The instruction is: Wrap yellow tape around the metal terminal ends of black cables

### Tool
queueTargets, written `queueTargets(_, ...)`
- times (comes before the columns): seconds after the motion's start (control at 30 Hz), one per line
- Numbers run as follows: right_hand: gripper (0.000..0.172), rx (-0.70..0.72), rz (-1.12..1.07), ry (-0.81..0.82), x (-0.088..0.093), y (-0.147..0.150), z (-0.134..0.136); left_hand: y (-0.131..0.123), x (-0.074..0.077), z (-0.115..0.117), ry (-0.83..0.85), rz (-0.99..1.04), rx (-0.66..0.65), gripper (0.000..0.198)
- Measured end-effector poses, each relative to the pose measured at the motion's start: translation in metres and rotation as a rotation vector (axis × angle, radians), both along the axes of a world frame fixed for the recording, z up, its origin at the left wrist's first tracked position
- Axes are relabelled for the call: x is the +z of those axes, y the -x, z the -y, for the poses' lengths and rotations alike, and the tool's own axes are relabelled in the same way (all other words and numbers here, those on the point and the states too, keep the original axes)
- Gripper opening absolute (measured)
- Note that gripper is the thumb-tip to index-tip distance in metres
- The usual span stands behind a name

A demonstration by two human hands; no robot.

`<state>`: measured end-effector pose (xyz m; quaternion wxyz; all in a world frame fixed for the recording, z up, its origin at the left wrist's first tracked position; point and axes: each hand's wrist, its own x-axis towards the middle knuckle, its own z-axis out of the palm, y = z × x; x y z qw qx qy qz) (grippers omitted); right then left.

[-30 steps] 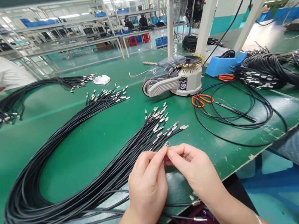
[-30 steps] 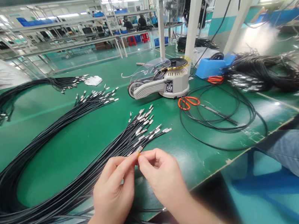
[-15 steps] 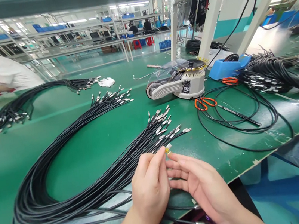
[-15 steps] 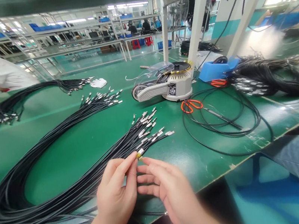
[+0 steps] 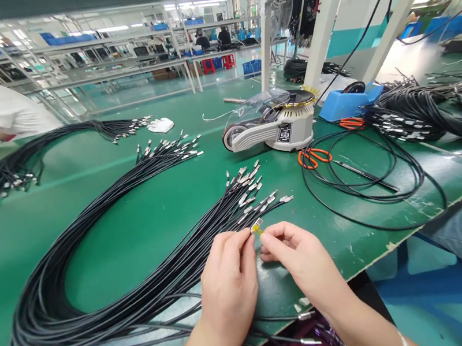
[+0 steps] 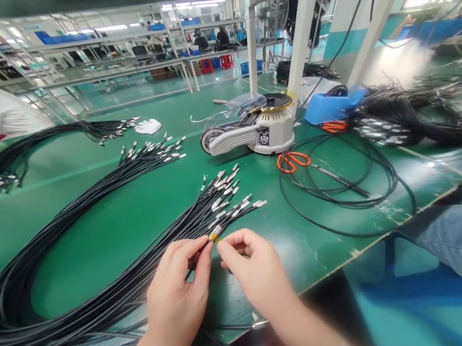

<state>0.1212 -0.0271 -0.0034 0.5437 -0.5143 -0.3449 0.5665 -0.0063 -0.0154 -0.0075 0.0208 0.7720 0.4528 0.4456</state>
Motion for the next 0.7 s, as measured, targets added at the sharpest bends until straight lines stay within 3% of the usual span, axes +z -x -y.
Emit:
queueTargets(0.17,0.025,-0.033,0.056,-0.054,-0.001,0.0,0.002,0.0,0.003,-0.002,0.08,0.016,-0.003,0.007)
queueTargets(0.7,0.016,-0.051,0.171,-0.122,0.004,0.002,0.007,0.0,0.018,0.003,0.508,0.281,-0.07,0.021)
